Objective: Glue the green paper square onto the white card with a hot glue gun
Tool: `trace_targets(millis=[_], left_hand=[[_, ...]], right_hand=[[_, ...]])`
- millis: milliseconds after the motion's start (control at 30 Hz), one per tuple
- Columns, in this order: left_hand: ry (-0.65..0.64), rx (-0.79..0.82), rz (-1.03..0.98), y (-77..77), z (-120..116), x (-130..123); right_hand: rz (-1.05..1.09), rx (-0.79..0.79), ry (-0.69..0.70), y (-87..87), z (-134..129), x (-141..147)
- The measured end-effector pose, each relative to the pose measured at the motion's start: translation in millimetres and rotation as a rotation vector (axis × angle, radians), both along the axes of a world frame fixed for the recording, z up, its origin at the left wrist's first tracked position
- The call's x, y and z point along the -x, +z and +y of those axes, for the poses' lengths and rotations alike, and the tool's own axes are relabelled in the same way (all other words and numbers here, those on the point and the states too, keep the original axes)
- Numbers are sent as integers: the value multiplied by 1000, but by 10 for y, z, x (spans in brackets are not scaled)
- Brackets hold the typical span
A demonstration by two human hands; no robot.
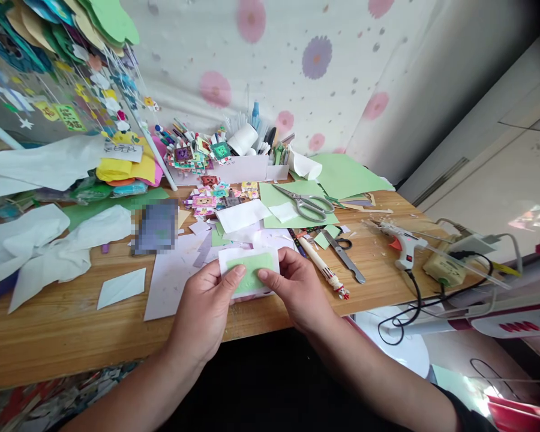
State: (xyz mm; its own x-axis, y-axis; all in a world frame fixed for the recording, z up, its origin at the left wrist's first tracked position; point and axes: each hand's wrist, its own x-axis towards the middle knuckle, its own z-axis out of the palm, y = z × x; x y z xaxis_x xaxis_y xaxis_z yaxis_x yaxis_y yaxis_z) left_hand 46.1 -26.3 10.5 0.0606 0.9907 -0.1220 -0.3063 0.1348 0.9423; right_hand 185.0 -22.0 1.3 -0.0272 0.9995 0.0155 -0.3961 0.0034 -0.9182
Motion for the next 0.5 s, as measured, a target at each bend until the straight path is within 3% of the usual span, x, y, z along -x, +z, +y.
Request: trace_targets(millis=[300,500], left_hand=[[16,-24,17,10,-5,-131],[-76,80,-92,73,5,-247]], right_hand=[[99,49,-4,-12,-36,-123],[131,72,-10,-19,-75,-184]])
